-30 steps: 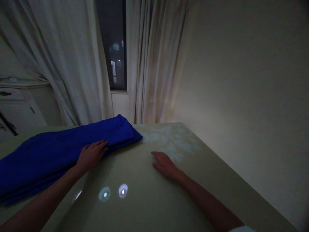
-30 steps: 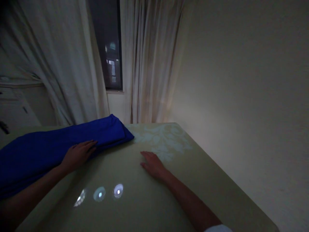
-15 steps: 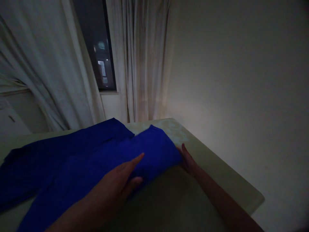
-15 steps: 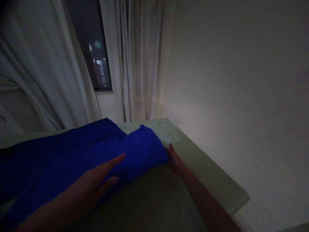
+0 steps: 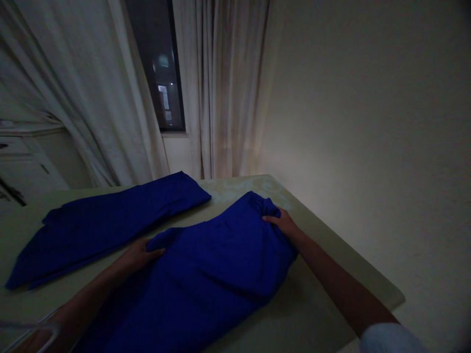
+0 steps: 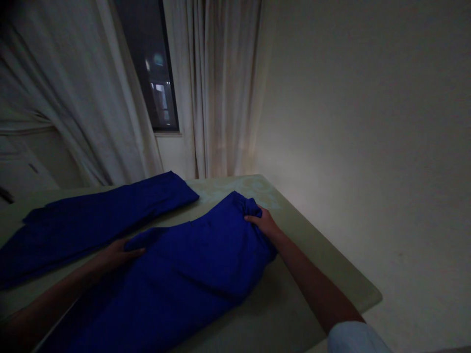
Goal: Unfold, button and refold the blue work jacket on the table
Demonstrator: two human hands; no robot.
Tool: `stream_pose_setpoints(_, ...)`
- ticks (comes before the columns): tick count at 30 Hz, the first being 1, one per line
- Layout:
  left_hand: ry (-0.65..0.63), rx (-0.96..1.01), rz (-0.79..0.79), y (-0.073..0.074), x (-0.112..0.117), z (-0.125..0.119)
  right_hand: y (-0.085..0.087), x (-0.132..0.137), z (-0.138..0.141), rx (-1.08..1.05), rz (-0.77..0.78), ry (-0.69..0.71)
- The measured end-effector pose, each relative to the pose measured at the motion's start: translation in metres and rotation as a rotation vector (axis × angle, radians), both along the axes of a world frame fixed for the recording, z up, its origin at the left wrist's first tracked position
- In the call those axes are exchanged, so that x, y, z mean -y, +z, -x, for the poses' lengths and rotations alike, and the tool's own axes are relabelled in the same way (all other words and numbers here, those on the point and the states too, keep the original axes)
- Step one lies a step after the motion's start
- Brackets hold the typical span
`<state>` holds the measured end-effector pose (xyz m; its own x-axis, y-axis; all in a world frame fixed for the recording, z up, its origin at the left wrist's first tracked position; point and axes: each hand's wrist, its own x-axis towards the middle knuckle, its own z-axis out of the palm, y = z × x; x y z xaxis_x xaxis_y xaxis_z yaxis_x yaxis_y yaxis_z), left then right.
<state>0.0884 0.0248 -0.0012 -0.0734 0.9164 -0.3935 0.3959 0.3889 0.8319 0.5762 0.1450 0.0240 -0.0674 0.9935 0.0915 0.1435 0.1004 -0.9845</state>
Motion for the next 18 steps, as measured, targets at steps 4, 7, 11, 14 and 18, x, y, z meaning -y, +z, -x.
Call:
stream_pose_setpoints(4, 0.053, -0.088, -0.263, 0.072, -0.020, -0.007, 0.045, -0.036, -0.004, 0.038, -0.168, -0.124)
stream_pose_setpoints(7, 0.165, -0.624, -0.653, 0.130, -0.050, -0.008, 0.072, -0.068, 0.000, 0.096, -0.313, -0.269)
stream_pose_setpoints(11, 0.215, -1.002, -0.748, 0.154, -0.078, -0.021, 0.078, -0.085, 0.015, 0.258, -0.379, -0.266)
stream_pose_setpoints(14, 0.188, -0.846, -0.782, 0.132, -0.063, -0.029, 0.054, -0.064, 0.015, 0.276, -0.344, -0.099)
stream_pose_setpoints(18, 0.281, -0.507, -0.821, 0.069, 0.019, -0.014, 0.002, 0.003, -0.041, 0.153, -0.216, 0.044)
